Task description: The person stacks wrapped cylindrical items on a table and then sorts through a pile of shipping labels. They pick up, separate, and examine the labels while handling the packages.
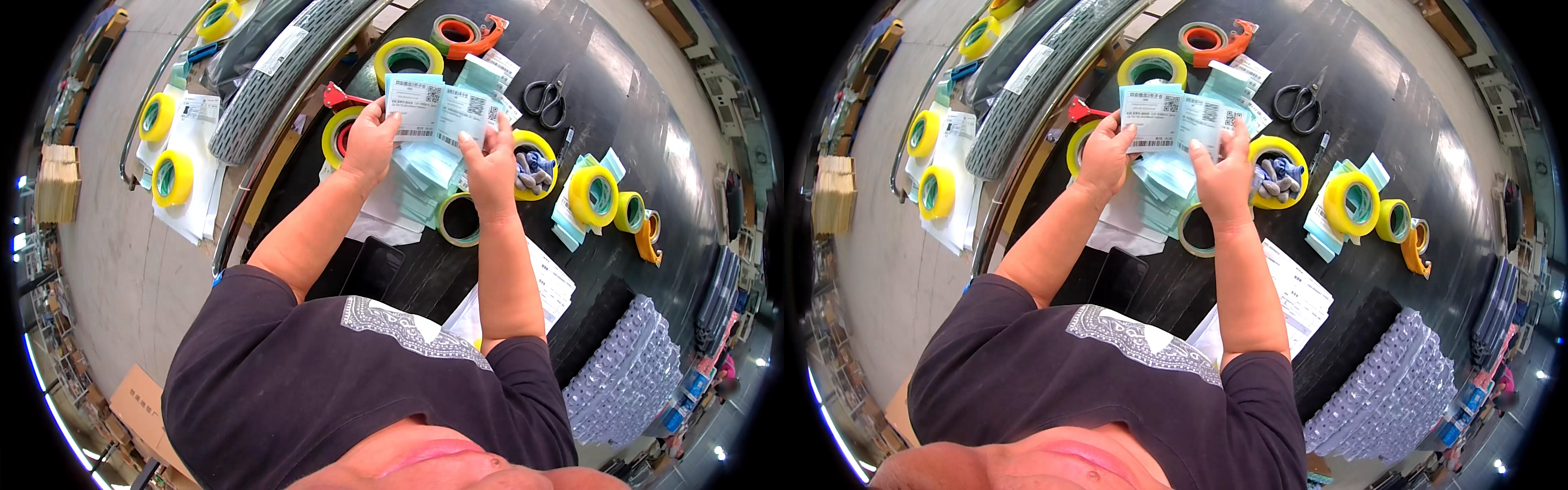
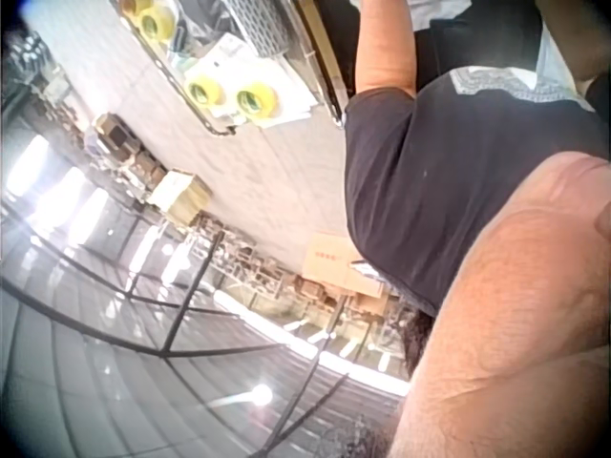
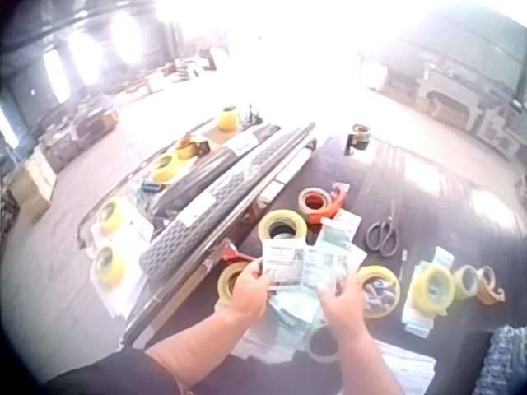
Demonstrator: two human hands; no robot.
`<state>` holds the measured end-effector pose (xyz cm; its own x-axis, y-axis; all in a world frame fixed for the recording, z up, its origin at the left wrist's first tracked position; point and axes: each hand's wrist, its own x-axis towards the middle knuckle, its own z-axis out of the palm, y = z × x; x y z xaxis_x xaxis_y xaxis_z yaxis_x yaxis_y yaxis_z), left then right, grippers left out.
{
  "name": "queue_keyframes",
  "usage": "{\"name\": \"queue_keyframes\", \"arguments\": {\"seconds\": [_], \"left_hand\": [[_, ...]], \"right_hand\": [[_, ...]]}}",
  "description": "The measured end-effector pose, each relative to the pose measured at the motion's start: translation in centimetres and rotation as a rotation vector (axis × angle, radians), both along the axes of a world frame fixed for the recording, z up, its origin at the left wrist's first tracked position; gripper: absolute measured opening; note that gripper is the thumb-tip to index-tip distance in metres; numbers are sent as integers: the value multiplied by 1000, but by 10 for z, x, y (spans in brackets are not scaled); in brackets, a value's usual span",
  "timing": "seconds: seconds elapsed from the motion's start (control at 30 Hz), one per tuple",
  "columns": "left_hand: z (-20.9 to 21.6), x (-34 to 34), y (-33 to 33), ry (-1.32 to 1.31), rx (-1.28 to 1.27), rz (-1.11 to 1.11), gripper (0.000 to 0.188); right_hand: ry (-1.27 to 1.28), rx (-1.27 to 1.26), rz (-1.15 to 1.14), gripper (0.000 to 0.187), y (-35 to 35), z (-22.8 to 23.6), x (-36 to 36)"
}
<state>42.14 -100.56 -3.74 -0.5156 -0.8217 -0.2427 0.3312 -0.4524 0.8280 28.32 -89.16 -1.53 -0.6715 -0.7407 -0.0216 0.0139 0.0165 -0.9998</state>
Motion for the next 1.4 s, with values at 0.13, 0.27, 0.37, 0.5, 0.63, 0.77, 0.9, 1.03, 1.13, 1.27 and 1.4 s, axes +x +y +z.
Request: {"name": "queue_keyframes", "arguments": {"seconds": [0.13,0.27,0.37,0.5,0.63,0.77,0.9,1.03,1.13,1.27,1.4], "left_hand": [[6,-1,0,28,58,14,31],[13,-2,0,44,82,10,32],[0,0,-3,-67,-49,6,33],[-4,0,-2,-84,-67,54,33],[-4,-1,0,-44,-72,65,32],[-2,-2,1,-39,-83,75,30],[-3,-2,0,-51,-92,91,29],[-2,-1,-3,-43,-103,105,29],[-6,0,-5,-63,-109,111,30],[-7,2,-6,-79,-96,118,30],[-5,0,-6,-84,-89,122,30]], "right_hand": [[485,77,311,59,1,4,13],[706,157,457,61,-1,-8,30],[714,156,502,60,-2,-11,31],[778,132,203,63,0,-16,10],[816,323,-62,71,-1,-23,-24],[688,414,19,77,-9,-22,-44],[600,432,22,80,-16,-17,-47],[567,483,26,82,-19,-9,-44],[552,497,24,84,-20,-7,-43],[239,205,64,81,-16,-5,-35],[282,11,284,69,-4,-3,-8]]}}
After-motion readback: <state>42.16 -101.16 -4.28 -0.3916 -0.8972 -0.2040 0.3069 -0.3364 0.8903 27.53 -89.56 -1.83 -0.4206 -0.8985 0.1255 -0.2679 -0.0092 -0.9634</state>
